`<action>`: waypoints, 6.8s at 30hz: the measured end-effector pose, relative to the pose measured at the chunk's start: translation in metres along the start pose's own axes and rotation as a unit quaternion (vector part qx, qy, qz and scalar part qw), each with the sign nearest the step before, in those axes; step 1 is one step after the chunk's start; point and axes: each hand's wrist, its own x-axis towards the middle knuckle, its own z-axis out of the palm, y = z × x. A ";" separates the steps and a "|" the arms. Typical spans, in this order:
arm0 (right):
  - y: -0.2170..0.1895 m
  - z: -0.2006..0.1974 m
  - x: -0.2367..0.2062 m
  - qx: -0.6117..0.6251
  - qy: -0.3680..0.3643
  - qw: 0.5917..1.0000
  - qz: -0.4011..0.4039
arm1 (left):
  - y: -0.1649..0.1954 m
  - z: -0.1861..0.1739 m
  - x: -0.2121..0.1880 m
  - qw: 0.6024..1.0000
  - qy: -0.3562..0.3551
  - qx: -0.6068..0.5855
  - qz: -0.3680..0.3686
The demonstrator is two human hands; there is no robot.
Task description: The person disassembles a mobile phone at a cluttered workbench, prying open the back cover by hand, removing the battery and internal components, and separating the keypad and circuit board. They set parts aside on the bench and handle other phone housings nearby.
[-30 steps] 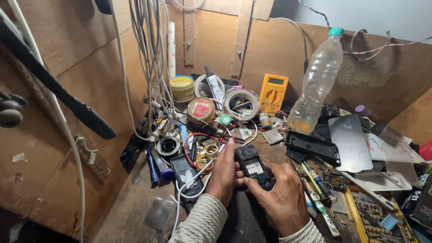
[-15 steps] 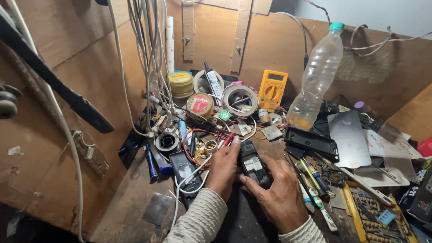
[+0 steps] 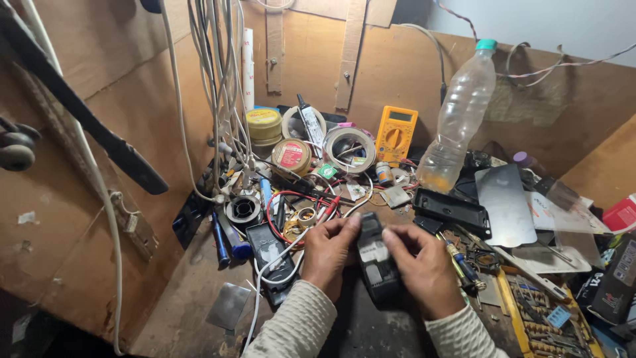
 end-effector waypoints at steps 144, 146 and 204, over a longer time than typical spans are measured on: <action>0.034 -0.019 -0.006 0.298 -0.036 0.947 0.117 | 0.032 -0.002 -0.037 0.957 0.025 0.287 -0.005; 0.033 -0.020 -0.001 0.310 -0.011 0.946 0.097 | 0.043 -0.007 -0.032 0.915 0.089 0.378 0.111; -0.187 0.156 -0.026 0.271 -0.196 0.917 -0.216 | 0.036 -0.145 0.025 0.953 0.030 -0.284 -0.103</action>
